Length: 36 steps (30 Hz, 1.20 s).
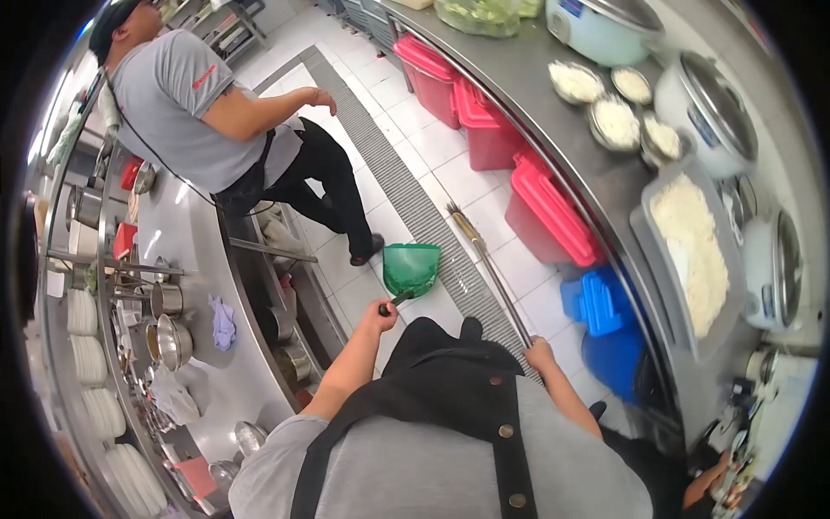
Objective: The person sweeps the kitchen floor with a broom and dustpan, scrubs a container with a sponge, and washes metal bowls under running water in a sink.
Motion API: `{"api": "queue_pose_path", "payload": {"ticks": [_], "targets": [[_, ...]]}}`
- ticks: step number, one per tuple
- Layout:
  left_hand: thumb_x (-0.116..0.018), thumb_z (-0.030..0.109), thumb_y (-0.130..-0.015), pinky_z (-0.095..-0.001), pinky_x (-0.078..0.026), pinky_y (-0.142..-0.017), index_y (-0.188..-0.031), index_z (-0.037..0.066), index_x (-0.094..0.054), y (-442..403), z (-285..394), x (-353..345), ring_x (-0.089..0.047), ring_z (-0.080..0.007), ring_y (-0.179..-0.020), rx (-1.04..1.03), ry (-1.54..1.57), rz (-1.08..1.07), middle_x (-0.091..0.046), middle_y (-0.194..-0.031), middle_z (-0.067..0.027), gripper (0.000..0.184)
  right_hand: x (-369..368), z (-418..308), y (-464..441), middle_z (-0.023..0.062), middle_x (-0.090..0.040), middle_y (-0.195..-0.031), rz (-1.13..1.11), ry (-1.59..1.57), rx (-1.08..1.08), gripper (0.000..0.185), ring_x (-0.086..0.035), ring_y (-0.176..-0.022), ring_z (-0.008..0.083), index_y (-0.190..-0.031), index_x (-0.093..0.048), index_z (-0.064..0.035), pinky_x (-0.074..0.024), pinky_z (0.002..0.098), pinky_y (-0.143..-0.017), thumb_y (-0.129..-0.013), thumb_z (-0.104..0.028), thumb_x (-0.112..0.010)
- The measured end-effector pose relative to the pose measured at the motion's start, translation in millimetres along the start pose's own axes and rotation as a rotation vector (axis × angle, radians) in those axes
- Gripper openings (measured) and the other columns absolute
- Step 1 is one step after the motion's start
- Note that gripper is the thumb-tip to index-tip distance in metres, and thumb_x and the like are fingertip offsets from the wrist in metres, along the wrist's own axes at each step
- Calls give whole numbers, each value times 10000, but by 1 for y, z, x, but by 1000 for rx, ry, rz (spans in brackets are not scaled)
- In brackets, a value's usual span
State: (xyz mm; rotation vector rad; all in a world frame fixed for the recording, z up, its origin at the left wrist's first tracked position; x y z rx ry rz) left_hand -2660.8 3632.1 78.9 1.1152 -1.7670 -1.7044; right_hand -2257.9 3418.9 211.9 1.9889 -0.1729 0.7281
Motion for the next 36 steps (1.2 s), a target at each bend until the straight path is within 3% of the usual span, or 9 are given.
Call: {"api": "queue_pose_path", "payload": {"ticks": [3,4,9,19,24,28,31,33,36], "targets": [[-549,15,-775,-212,-463,-401,-738,32,-425,4,30,-22,-483,-140,-436,3,97,8,-464,-578,-36,130,-2,-22,-80,101,-569,-644,-96,-135,30,522,-552,-475,207,-1213,-500,38,-454,366,-413,-758,-98,-715],[-545,13,-774,-213,-463,-400,-741,31,-426,4,41,-27,-483,-143,-435,13,112,2,-467,-578,-39,125,-3,-34,-104,30,-463,-542,-125,-197,18,498,-439,-389,128,-1217,-477,24,-329,296,-315,-778,-72,-691],[-536,-14,-723,-231,-432,-373,-606,61,-346,-15,109,-50,-470,-160,-442,126,249,-37,-432,-543,-55,236,8,-149,-174,80,-537,-612,-229,-198,32,518,-499,-433,172,-1227,-508,59,-418,306,-357,-759,-70,-690],[-546,-23,-720,-214,-455,-372,-720,46,-417,-30,272,-171,-474,-152,-422,-6,242,155,-478,-583,-51,146,48,-374,-248,92,-581,-625,-103,-179,64,253,-557,-520,186,-988,-637,31,-438,336,-450,-775,-93,-697],[-552,-9,-752,-220,-461,-380,-759,36,-436,-96,370,-176,-494,-160,-446,17,413,164,-486,-601,-53,124,61,-462,-293,115,-622,-690,-98,-86,124,317,-586,-566,201,-1015,-637,43,-482,361,-512,-754,-117,-721],[-535,14,-775,-240,-471,-413,-759,17,-459,19,389,-254,-520,-173,-496,98,527,-136,-482,-600,-49,77,24,-447,-455,166,-667,-750,-9,-5,267,441,-630,-638,259,-1034,-641,64,-518,354,-615,-661,-129,-776],[-530,40,-782,-245,-474,-429,-754,14,-471,-3,439,-261,-516,-174,-499,-22,515,-83,-484,-596,-49,71,71,-575,-444,154,-651,-727,-127,-4,271,422,-616,-598,248,-1019,-636,62,-527,357,-598,-655,-106,-768],[-531,47,-771,-251,-476,-436,-744,18,-476,2,468,-286,-515,-173,-501,27,639,-98,-487,-593,-50,68,99,-659,-439,109,-572,-614,-150,28,200,308,-539,-458,201,-932,-627,54,-466,351,-384,-684,-80,-750],[-534,41,-732,-267,-482,-437,-720,33,-486,-29,525,-302,-516,-171,-503,32,790,-123,-494,-598,-47,51,92,-708,-533,80,-530,-548,-193,-19,177,279,-529,-417,201,-960,-628,52,-437,366,-346,-727,-62,-733]]}}
Point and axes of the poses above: each hand's wrist, its own y-axis away from the middle knuckle, its own x-axis out of the back of the hand, z = x × y, the point moved 5 cm from there along -y, towards the middle knuckle
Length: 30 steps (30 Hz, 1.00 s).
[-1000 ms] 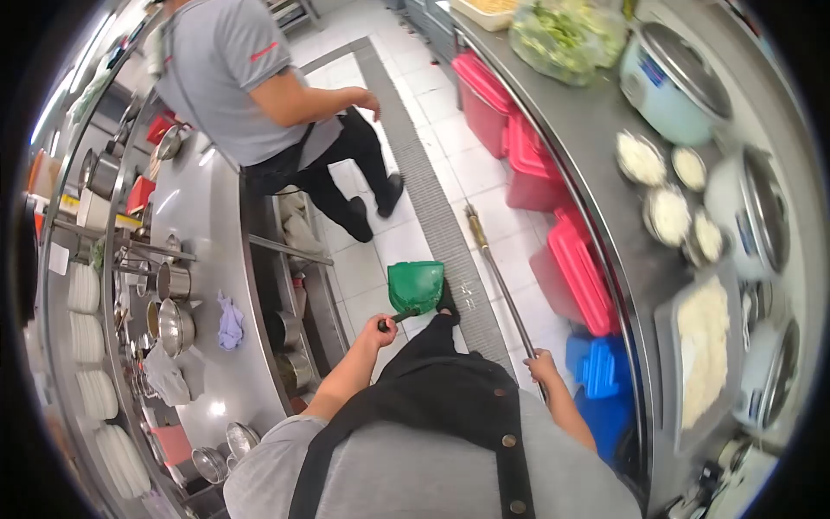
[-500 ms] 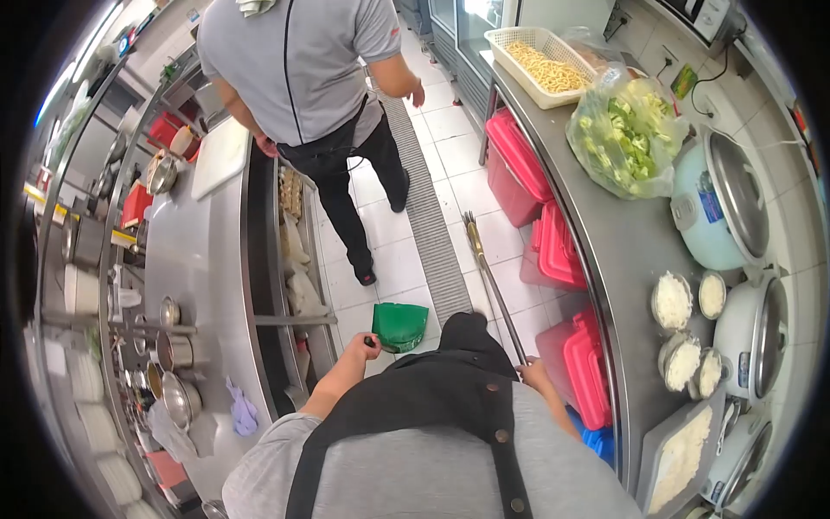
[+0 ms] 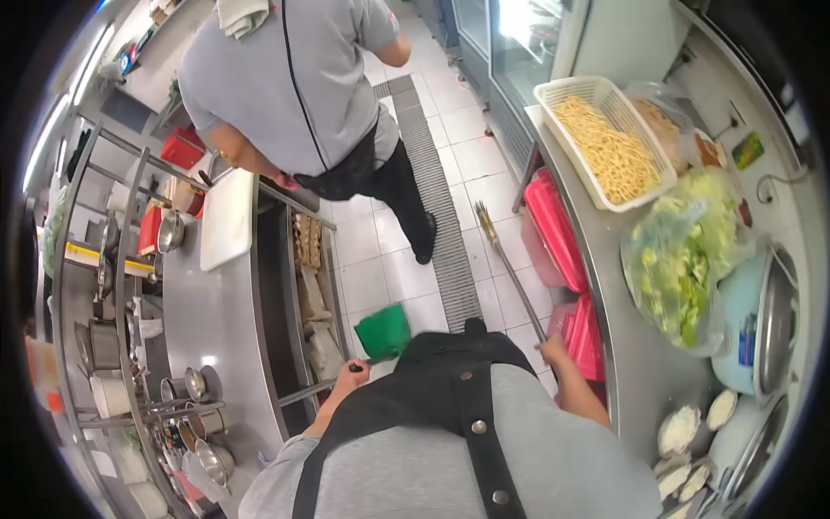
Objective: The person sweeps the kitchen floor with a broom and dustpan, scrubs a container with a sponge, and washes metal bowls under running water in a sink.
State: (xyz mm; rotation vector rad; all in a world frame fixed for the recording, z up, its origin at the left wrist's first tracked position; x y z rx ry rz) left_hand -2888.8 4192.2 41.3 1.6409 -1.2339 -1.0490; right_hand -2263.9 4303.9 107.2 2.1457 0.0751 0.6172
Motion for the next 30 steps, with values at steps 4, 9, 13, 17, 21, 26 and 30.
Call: {"api": "queue_pose_path", "payload": {"ticks": [4,9,13,17,21,26,30], "targets": [[-512,30,-730,-271,-490,-439,-712,44,-481,-8,-2,-54,-517,-173,-498,-112,51,-34,-499,-605,-47,38,26,-130,-52,34,-504,-554,-30,-73,63,121,-428,-384,121,-848,-611,-13,-319,291,-334,-754,-39,-683],[-491,16,-773,-265,-494,-426,-703,57,-436,-21,-1,-132,-522,-172,-480,-211,87,-100,-451,-565,-32,98,21,-262,-119,-14,-461,-555,-256,-320,-80,148,-419,-416,101,-925,-553,-49,-351,268,-385,-811,-43,-648],[-513,11,-774,-256,-490,-419,-719,56,-445,-40,20,-219,-507,-167,-446,-167,81,-56,-458,-567,-26,99,-2,-324,-157,-13,-450,-550,-233,-293,-89,119,-414,-404,94,-870,-540,-72,-336,267,-357,-814,-47,-642],[-512,15,-780,-245,-480,-416,-730,42,-446,-44,22,-317,-496,-166,-441,-163,-45,13,-448,-554,-30,87,-8,-363,-183,-2,-452,-551,-203,-288,-145,112,-419,-403,103,-879,-549,-60,-334,279,-348,-817,-58,-642],[-506,19,-793,-238,-461,-413,-736,43,-430,-55,17,-412,-481,-163,-430,-121,-203,121,-440,-542,-32,98,-2,-411,-180,-13,-467,-538,-83,-271,-169,81,-423,-406,89,-816,-577,-74,-331,264,-365,-840,-95,-652],[-523,30,-803,-238,-445,-410,-739,44,-413,-85,11,-543,-467,-169,-423,-137,-455,138,-436,-543,-38,127,2,-457,-210,28,-559,-581,39,-282,-184,132,-494,-439,107,-897,-662,0,-337,286,-381,-792,-77,-677],[-522,32,-809,-241,-456,-413,-731,38,-406,-108,3,-649,-482,-169,-432,-83,-499,159,-437,-543,-36,140,7,-500,-270,39,-545,-558,68,-311,-176,176,-487,-413,126,-948,-662,7,-344,296,-365,-783,-55,-668]]}}
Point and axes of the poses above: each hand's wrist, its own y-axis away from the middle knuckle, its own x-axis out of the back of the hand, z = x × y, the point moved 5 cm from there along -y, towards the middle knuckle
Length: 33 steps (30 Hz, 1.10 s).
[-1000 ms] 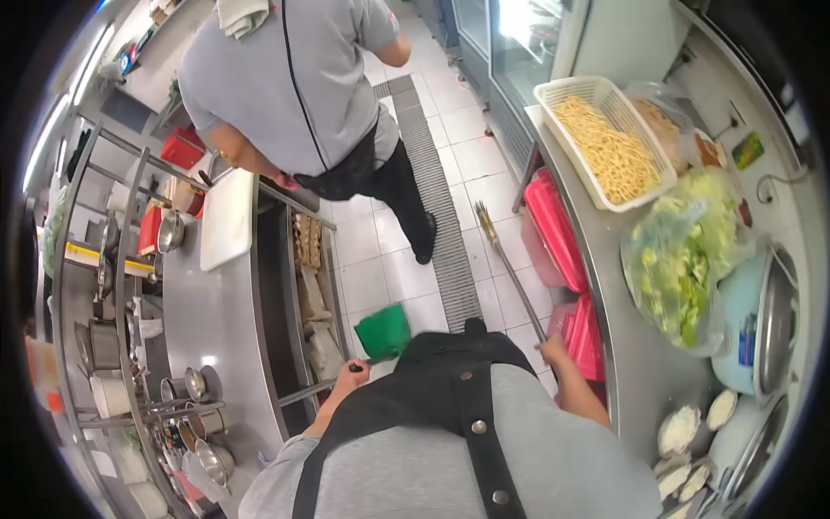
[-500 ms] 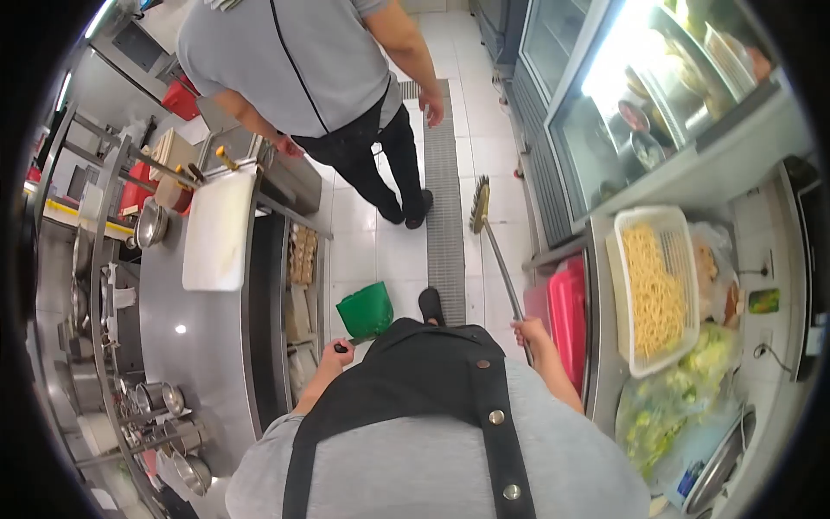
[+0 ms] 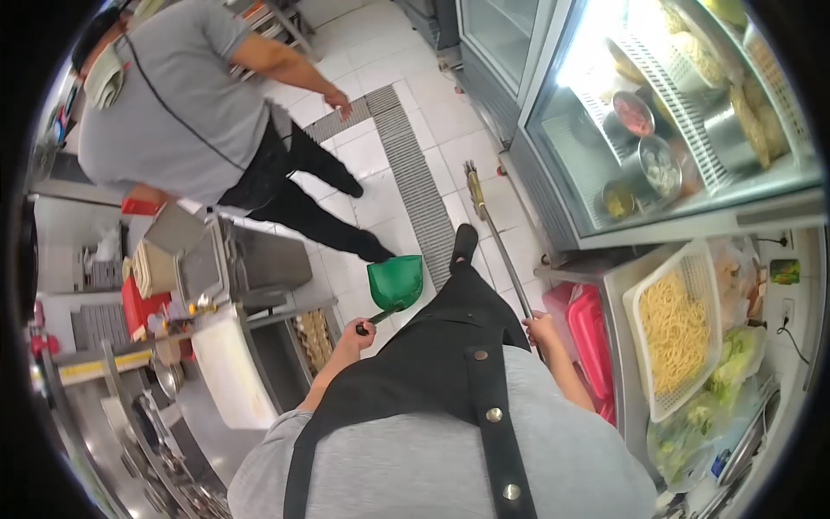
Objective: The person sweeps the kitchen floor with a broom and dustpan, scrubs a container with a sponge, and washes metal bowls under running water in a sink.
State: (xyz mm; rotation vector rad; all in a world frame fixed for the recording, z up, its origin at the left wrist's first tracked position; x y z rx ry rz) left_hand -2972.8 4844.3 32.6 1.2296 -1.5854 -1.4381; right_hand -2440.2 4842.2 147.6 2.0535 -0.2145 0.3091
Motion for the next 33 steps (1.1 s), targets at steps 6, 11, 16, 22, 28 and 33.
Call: {"api": "queue_pose_path", "payload": {"ticks": [6,11,16,22,28,33], "targets": [[-515,13,-779,-226,-466,-422,-711,20,-429,28,50,-181,-495,-164,-480,118,195,-31,-464,-582,-47,111,11,-133,-69,19,-465,-498,-41,21,5,77,-436,-377,121,-810,-611,-21,-302,311,-340,-775,-27,-679],[-521,16,-764,-227,-478,-436,-713,0,-468,5,95,-317,-515,-162,-503,79,199,-238,-480,-594,-47,75,22,-240,-122,53,-511,-544,-107,223,88,385,-497,-392,165,-1131,-601,-2,-413,337,-330,-761,-53,-695],[-540,-18,-767,-231,-492,-441,-704,17,-469,-9,125,-430,-523,-163,-502,-99,110,-179,-492,-598,-49,101,12,-315,-201,145,-652,-767,54,375,86,496,-620,-525,219,-1187,-566,32,-517,354,-501,-748,-127,-734],[-565,7,-791,-206,-485,-422,-706,43,-438,-42,196,-545,-487,-135,-424,-49,-130,-139,-471,-567,-33,157,-31,-450,-203,233,-650,-1005,177,574,235,501,-679,-784,328,-1177,-577,22,-539,398,-704,-742,-165,-739],[-560,15,-802,-202,-503,-454,-743,18,-458,-69,268,-655,-502,-138,-500,-65,-414,-40,-456,-623,-47,118,-82,-525,-249,247,-613,-1097,300,669,340,458,-592,-1031,394,-1165,-582,12,-469,439,-901,-754,-144,-709],[-564,-5,-794,-213,-519,-474,-778,15,-434,-100,310,-756,-513,-144,-521,-8,-512,6,-457,-659,-55,133,-123,-593,-288,264,-596,-1122,342,665,229,441,-575,-1053,412,-1183,-576,-2,-460,451,-912,-783,-154,-681]]}}
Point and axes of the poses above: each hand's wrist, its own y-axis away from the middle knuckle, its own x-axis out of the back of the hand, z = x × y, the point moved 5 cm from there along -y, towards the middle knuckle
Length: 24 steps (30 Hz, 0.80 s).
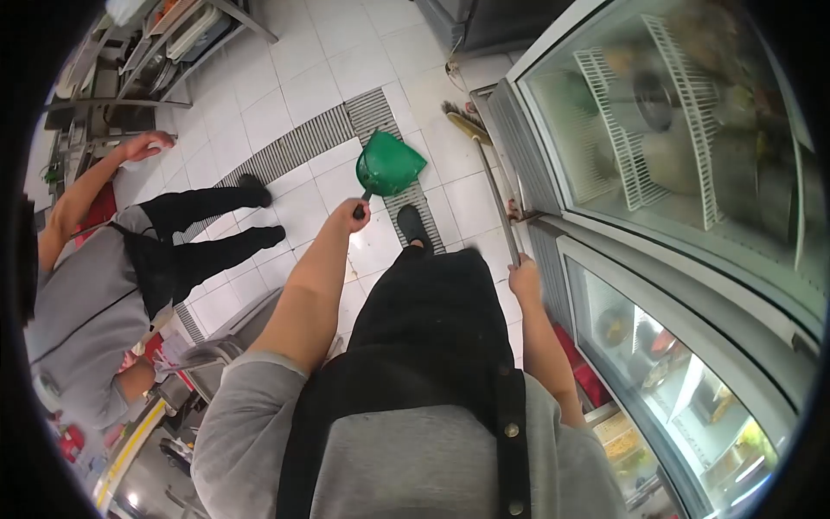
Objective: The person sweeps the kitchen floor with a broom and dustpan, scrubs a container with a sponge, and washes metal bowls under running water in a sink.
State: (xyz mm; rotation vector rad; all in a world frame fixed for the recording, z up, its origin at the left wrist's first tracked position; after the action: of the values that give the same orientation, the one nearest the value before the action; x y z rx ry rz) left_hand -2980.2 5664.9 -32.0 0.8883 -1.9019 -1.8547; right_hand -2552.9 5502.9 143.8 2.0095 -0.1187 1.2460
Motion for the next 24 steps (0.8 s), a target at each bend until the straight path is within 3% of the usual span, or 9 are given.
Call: {"api": "queue_pose_path", "payload": {"ticks": [4,8,9,12,14,16,20,23,24], "targets": [[-513,-42,-808,-223,-509,-446,-820,21,-413,-10,45,-45,-503,-154,-506,25,-79,141,-464,-691,-69,119,1,-29,-22,256,-589,-1168,-47,-41,-142,485,-561,-1095,407,-1211,-581,-10,-448,430,-941,-783,-202,-706],[-494,-23,-833,-202,-491,-405,-790,6,-407,-47,87,-84,-480,-137,-453,16,-120,31,-454,-627,-54,101,-28,-39,-73,309,-585,-1115,-132,15,-43,486,-573,-1055,432,-1272,-519,-15,-460,455,-913,-809,-126,-612],[-466,-20,-844,-203,-475,-390,-790,1,-404,-119,115,-67,-482,-138,-456,132,-49,30,-462,-619,-60,84,-25,-55,-76,323,-582,-1102,-205,46,-73,491,-577,-1044,437,-1285,-500,-10,-463,460,-906,-810,-105,-584],[-403,13,-894,-220,-434,-395,-811,40,-385,-59,137,-139,-462,-146,-463,210,11,34,-438,-624,-50,89,-65,-69,-72,372,-562,-1072,-339,80,27,524,-587,-1012,448,-1315,-438,10,-470,476,-880,-797,-37,-501],[-370,82,-959,-214,-448,-386,-842,-5,-396,-142,185,-123,-490,-150,-492,218,17,5,-476,-650,-81,148,-77,-104,-46,347,-567,-1104,-484,106,75,542,-575,-1045,443,-1321,-443,18,-465,458,-905,-798,-65,-555],[-394,58,-950,-221,-449,-425,-879,16,-426,-51,172,-160,-482,-153,-486,40,39,150,-476,-668,-70,89,-72,-118,-23,301,-566,-1165,-486,-153,203,610,-567,-1075,417,-1366,-423,-33,-468,455,-908,-792,-82,-624],[-412,36,-941,-228,-467,-446,-886,-5,-440,-40,186,-144,-486,-151,-491,-5,29,180,-484,-692,-78,74,-29,-96,35,222,-544,-1277,-509,-490,135,599,-541,-1180,342,-1354,-445,-23,-449,364,-966,-799,-58,-666],[-414,67,-960,-189,-455,-406,-895,-24,-430,-60,197,-111,-492,-138,-494,12,99,186,-476,-686,-94,112,18,-93,50,206,-544,-1290,-504,-397,6,595,-522,-1212,323,-1353,-448,-22,-429,346,-987,-803,-48,-671],[-419,51,-949,-200,-462,-419,-890,-21,-431,-57,193,-107,-488,-135,-494,29,95,166,-480,-697,-90,94,21,-87,42,216,-536,-1294,-398,-347,154,611,-522,-1204,343,-1364,-434,-27,-426,352,-990,-802,-56,-673]]}}
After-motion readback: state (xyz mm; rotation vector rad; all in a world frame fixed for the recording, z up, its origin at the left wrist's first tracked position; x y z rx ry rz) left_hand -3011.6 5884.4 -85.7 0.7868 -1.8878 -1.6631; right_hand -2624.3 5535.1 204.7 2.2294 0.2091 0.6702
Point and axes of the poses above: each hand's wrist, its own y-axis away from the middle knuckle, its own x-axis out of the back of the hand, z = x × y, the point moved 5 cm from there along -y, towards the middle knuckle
